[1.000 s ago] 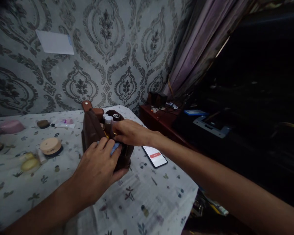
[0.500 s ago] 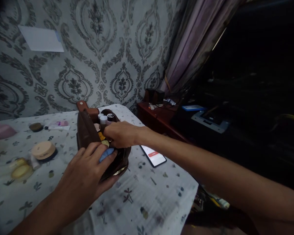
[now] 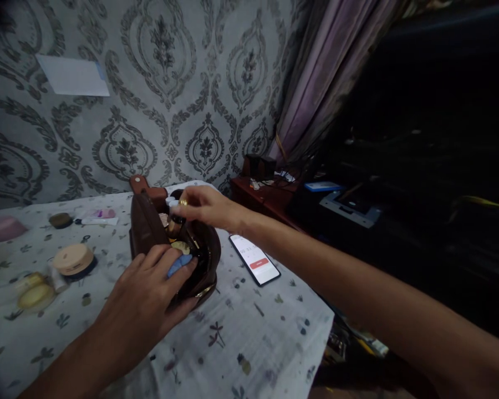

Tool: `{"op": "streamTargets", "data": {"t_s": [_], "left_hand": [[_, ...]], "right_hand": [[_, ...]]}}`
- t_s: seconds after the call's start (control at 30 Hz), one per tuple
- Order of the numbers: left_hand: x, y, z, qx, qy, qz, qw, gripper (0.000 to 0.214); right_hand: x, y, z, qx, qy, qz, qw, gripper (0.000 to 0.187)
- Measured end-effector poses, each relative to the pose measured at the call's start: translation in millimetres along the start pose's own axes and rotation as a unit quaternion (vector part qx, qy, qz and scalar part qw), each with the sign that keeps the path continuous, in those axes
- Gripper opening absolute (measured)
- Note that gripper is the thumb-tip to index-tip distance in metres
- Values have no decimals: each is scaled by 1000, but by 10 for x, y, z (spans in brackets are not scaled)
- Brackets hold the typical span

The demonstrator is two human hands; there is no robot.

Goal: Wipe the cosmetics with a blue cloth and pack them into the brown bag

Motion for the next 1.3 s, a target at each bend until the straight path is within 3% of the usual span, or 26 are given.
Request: {"op": "streamTargets", "data": {"t_s": [0.03,0.1,0.17,0.23,0.37,0.5,0.57,0.63,0.73,0.8,0.9,1.07,1.3], "left_hand": [[0,0,-1,4,0,0,1000,39],[-1,1,-2,12,-1,1,1000,39],[-2,5,1,13,0,3,1000,39],[-3,10,5,12,-1,3,1000,38],[0,19,7,17,-11,3,1000,41],[5,19,7,16,-16,1,1000,39],[6,17,7,13,-14,1,1000,37],[5,17,9,14,-12,1,1000,35],[0,18,12,19,-7,-2,1000,35],[-4,20,16,17,-4,-3,1000,35],[-5,24,16,12,-6,-4,1000,35],[-1,31,14,7,-16,3,1000,38],[-2,36,5,16,-17,9,1000,38]], "right_hand": [[24,-1,12,33,-113,16,993,19],[81,-5,65,78,-288,65,952,31],[147,-12,120,101,-357,126,920,42],[206,-21,150,97,-350,186,913,46],[211,-35,125,0,-268,249,931,36],[82,-22,41,-93,-102,184,973,6],[11,-8,26,-133,45,124,982,24],[-58,-1,44,-170,213,60,960,34],[-136,-8,116,-250,371,10,894,32],[-179,-29,158,-307,404,-4,862,26],[-232,-72,186,-357,421,-7,834,21],[-241,-109,236,-359,452,14,816,32],[-209,-75,363,-404,517,30,754,27]]}}
Point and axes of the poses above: each hand's wrist, its own y-axis away from the middle knuckle, its own z-axis out of the palm, x = y × z, the point moved 3 cm from there along -y, towards the middle knuckle, and after that the axes turned 10 degrees about -z, right-handed, at the moved point
